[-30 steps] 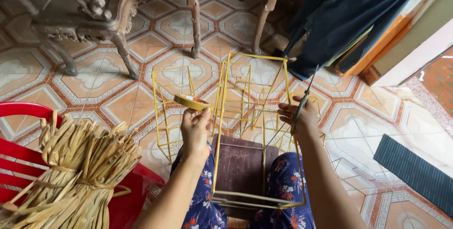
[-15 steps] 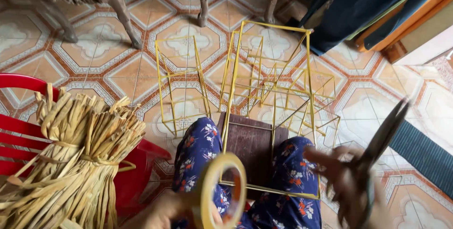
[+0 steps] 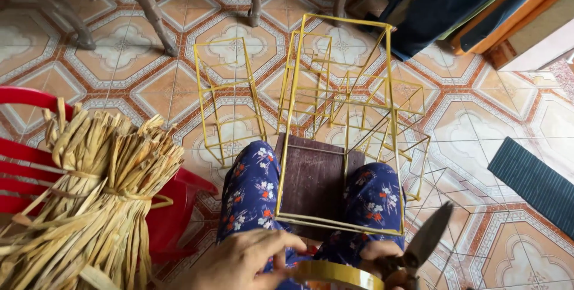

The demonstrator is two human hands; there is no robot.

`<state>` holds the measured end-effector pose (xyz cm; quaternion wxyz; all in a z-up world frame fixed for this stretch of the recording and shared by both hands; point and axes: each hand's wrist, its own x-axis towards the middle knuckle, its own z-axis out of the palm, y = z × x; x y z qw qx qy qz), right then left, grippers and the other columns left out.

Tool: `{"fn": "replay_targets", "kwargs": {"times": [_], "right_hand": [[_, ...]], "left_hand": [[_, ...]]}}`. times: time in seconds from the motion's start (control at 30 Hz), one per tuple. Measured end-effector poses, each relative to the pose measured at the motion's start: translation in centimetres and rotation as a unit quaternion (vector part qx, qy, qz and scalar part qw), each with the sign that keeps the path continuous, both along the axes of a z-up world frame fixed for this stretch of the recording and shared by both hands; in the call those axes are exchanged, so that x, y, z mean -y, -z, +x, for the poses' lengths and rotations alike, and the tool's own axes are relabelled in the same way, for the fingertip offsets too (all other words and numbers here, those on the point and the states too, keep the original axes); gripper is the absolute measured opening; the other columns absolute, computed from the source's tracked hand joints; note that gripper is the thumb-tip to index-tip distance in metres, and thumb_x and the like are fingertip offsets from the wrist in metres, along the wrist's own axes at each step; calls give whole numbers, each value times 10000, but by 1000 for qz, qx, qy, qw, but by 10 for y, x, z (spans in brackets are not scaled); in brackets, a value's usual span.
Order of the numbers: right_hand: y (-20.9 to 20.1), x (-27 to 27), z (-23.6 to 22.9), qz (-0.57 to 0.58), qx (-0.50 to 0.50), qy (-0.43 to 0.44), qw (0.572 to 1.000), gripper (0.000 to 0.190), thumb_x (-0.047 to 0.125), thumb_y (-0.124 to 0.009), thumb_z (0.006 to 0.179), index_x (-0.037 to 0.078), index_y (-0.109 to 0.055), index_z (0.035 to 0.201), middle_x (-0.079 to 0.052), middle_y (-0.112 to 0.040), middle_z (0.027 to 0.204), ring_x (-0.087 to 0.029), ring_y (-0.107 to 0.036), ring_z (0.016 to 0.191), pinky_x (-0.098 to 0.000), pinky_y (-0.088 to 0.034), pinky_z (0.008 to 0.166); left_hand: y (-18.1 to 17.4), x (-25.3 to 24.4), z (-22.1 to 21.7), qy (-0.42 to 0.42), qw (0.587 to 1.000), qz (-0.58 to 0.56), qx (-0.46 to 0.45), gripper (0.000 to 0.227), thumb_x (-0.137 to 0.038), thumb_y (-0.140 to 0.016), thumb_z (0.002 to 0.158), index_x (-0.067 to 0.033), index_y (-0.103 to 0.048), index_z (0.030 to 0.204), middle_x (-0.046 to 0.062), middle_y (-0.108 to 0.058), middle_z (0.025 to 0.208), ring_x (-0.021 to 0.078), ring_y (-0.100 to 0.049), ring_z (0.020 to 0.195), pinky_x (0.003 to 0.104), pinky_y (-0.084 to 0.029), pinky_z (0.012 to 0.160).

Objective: The recorder is assembling wire or bamboo frames using yellow tape and scissors to secure the structure.

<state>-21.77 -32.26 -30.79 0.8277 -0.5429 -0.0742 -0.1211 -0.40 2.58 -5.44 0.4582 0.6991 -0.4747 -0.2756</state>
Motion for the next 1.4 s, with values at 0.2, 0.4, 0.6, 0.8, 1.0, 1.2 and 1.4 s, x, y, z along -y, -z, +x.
{"fn": "replay_targets", "kwargs": {"times": [0.2, 0.4, 0.6, 0.8, 1.0, 1.2, 1.4], "right_hand": [[-108, -42, 39, -17, 1, 49, 999, 603, 254, -767, 945, -123, -468, 1308, -302, -731, 811, -277, -740, 621, -365, -601, 564], [-152, -51, 63, -25, -14, -50, 998, 556, 127, -728, 950, -79, -423, 1366, -329, -747, 837, -313, -743, 655, -405, -599, 587], [-174, -73, 79, -93, -20, 49, 994, 519, 112, -702, 925, -57, -477, 1362, -278, -742, 825, -277, -727, 648, -374, -577, 548], [-177, -78, 81, -51, -35, 71, 996, 525, 92, -696, 911, -80, -481, 1357, -300, -728, 854, -281, -701, 659, -384, -552, 573], [-179, -80, 82, -29, -67, 95, 993, 531, 110, -714, 914, -107, -502, 1350, -276, -700, 804, -295, -699, 667, -406, -547, 578], [-210, -22, 51, -120, -121, 47, 984, 629, 255, -753, 908, -93, -526, 1380, -255, -721, 1126, -307, -751, 876, -423, -599, 770], [-218, 107, -7, -383, -113, 128, 908, 550, 78, -745, 859, -57, -579, 1365, -154, -750, 1029, -241, -784, 953, -364, -608, 850]], "left_hand": [[-10, -4, 1, -165, 975, 17, 146, 269, -74, -756, 871, -100, -577, 1070, 35, -678, 833, 187, -712, 790, 340, -590, 676], [-12, -5, 18, -199, 957, -15, 209, 249, -37, -726, 891, -87, -530, 1036, 36, -645, 841, 182, -676, 799, 340, -581, 705], [-5, 4, 32, -237, 947, -19, 216, 250, -26, -734, 864, -92, -548, 1018, 14, -652, 855, 171, -663, 813, 325, -571, 720], [10, 17, 28, -271, 946, -77, 160, 210, -19, -732, 879, -83, -567, 992, 36, -714, 912, 181, -724, 866, 317, -584, 753], [24, 14, 18, -212, 950, -179, -144, 209, -76, -621, 992, -63, -594, 1200, 111, -792, 1097, 162, -778, 1052, 297, -638, 902], [47, 25, 14, -294, 918, -159, -214, 284, -175, -692, 948, -28, -663, 1188, 140, -837, 960, 142, -784, 901, 255, -622, 771], [64, 25, 11, -320, 900, -181, -235, 236, -155, -671, 962, -7, -639, 1142, 125, -832, 893, 109, -732, 799, 226, -560, 710]]}}
